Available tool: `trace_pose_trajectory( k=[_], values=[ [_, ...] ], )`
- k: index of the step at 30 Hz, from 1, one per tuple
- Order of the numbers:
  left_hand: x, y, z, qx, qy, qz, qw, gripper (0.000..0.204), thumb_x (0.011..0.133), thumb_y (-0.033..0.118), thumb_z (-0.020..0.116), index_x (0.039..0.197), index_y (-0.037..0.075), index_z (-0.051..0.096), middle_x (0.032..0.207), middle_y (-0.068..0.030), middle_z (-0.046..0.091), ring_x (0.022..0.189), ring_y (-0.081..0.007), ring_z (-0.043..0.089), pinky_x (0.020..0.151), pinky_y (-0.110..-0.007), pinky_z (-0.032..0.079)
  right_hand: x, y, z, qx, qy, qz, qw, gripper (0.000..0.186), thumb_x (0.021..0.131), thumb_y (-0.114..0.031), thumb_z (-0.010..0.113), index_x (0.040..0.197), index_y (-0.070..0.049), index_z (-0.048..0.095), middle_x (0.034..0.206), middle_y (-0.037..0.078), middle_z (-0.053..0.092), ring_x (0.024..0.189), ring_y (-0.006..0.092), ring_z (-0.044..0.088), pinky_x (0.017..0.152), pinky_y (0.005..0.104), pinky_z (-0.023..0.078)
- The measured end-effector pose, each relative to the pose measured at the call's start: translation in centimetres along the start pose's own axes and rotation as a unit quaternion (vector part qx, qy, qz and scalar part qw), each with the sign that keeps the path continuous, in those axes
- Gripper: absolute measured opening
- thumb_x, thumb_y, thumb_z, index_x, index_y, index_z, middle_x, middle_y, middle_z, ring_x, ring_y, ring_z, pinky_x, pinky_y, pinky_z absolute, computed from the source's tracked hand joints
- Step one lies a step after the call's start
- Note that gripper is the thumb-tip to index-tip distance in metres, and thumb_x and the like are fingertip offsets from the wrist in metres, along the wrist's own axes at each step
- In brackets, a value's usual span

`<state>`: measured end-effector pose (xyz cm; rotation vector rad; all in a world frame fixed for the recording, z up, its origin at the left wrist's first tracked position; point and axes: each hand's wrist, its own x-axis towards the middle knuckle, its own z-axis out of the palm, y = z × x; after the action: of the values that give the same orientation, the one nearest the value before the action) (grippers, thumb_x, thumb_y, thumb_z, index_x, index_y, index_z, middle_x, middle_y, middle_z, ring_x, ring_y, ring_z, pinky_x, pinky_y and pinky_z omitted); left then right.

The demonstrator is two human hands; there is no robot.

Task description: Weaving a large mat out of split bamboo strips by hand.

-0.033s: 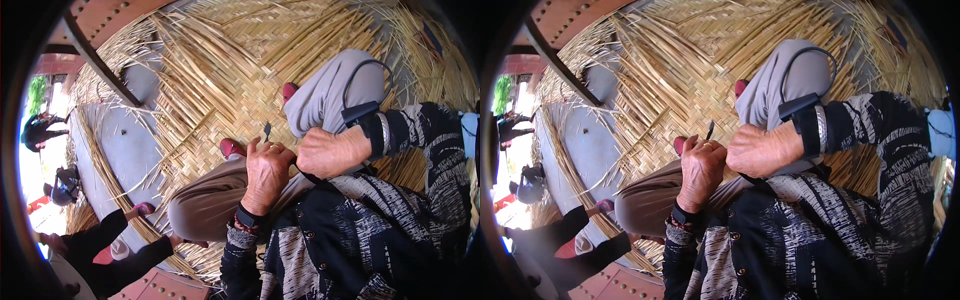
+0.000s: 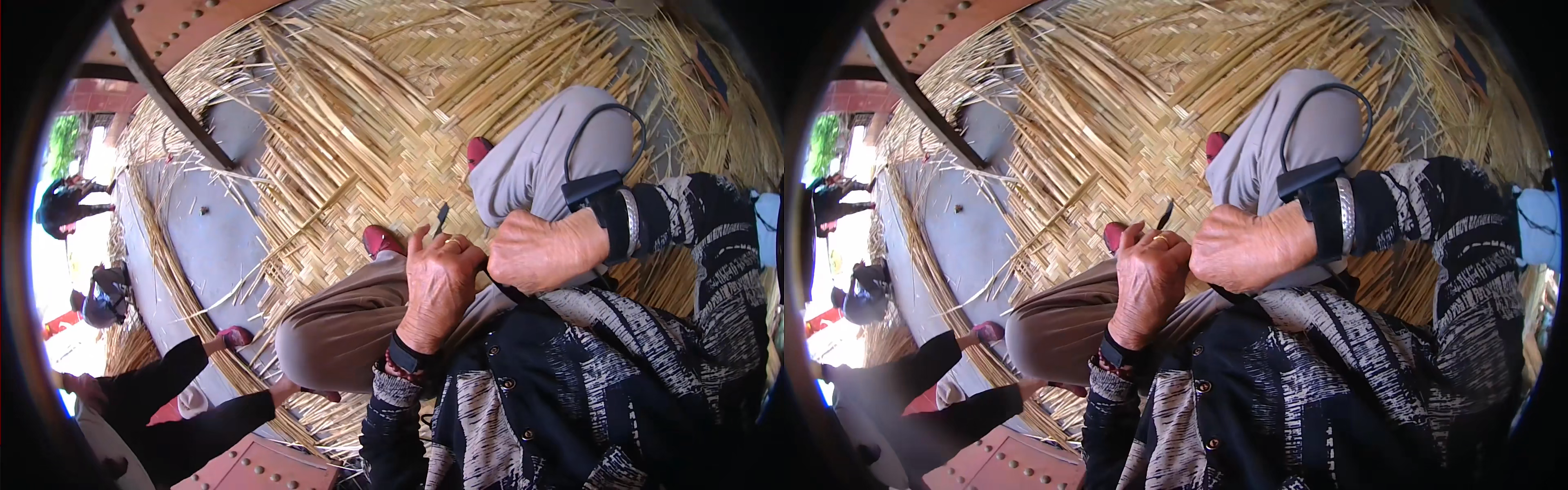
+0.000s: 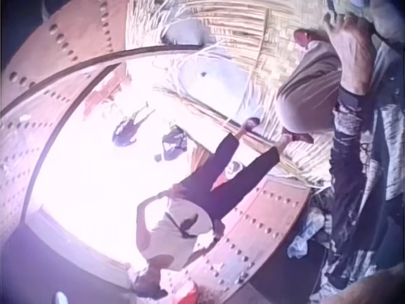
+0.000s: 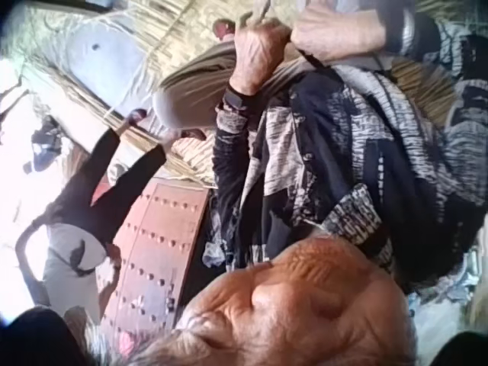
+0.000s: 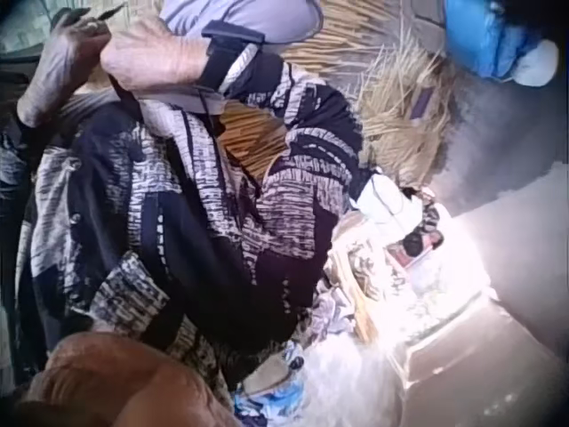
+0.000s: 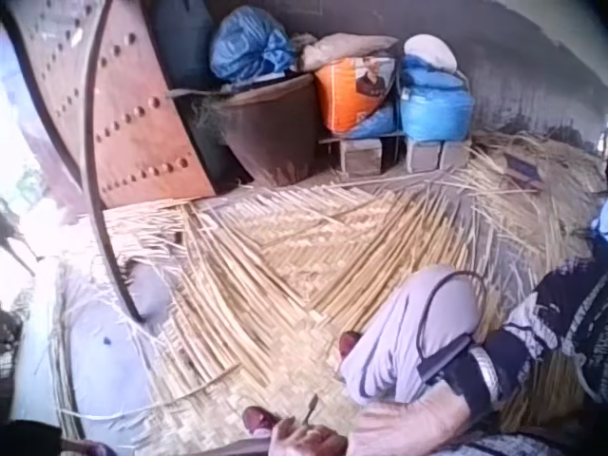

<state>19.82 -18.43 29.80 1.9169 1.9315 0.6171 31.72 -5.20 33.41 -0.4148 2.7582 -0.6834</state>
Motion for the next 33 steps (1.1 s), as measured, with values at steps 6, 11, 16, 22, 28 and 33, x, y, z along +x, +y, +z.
trace_pose_trajectory(
  k=[6,11,16,22,28,33],
  values=[
    [-1.0,0.5,-0.5,0.032,0.075,-0.025,0.996,0.011,0.064,0.008,0.061,0.073,0.014,0.064,0.097,-0.0013,0.061,0.108,-0.0216,0.052,0.098,-0.050,0.028,0.8,-1.0,-0.1,0.111,-0.083,0.104,0.985,0.018,0.062,-0.014,0.058,0.062,0.004,0.059,0.062,0.021,0.059,0.062,0.0351,0.061,0.052,0.0450,0.045],
    [-1.9,0.0,-0.1,0.048,0.101,-0.030,0.993,0.009,0.065,0.009,0.063,0.072,0.015,0.063,0.087,0.0005,0.061,0.101,-0.0195,0.055,0.098,-0.049,0.028,1.1,-0.2,0.9,0.153,-0.100,0.147,0.972,0.024,0.062,-0.016,0.057,0.068,0.008,0.059,0.068,0.027,0.059,0.068,0.0408,0.060,0.057,0.0472,0.047],
    [-3.1,-1.0,-2.0,0.088,0.090,-0.069,0.990,0.010,0.065,0.010,0.065,0.072,0.014,0.062,0.073,0.0007,0.056,0.084,-0.0188,0.056,0.098,-0.046,0.029,2.6,0.3,0.0,0.194,-0.071,0.153,0.966,0.022,0.064,-0.015,0.060,0.072,0.006,0.061,0.070,0.026,0.059,0.072,0.0411,0.060,0.063,0.0458,0.048],
    [-7.9,1.3,-3.7,0.149,0.038,-0.059,0.986,0.010,0.067,0.010,0.058,0.077,0.009,0.055,0.074,-0.0012,0.052,0.077,-0.0160,0.054,0.095,-0.047,0.035,2.6,-0.1,-1.9,0.197,-0.118,0.094,0.969,0.021,0.068,-0.016,0.064,0.071,0.005,0.059,0.065,0.024,0.057,0.067,0.0407,0.060,0.061,0.0461,0.046],
    [-15.3,4.2,-2.4,0.122,-0.078,-0.142,0.979,0.015,0.071,0.009,0.055,0.086,0.007,0.054,0.073,-0.0029,0.048,0.060,-0.0138,0.048,0.059,-0.029,0.037,4.8,0.2,-5.2,0.182,-0.069,-0.009,0.981,0.018,0.070,-0.012,0.064,0.072,0.005,0.058,0.061,0.022,0.056,0.065,0.0387,0.060,0.060,0.0438,0.046],
    [-18.1,7.4,-1.8,0.119,-0.052,-0.207,0.970,0.023,0.073,0.008,0.054,0.096,0.007,0.058,0.078,-0.0028,0.058,0.059,-0.0139,0.052,0.056,-0.031,0.036,6.6,0.6,-5.9,0.175,-0.060,-0.071,0.980,0.025,0.068,-0.009,0.068,0.089,0.001,0.058,0.060,0.017,0.056,0.063,0.0360,0.058,0.056,0.0404,0.043]
  ],
)
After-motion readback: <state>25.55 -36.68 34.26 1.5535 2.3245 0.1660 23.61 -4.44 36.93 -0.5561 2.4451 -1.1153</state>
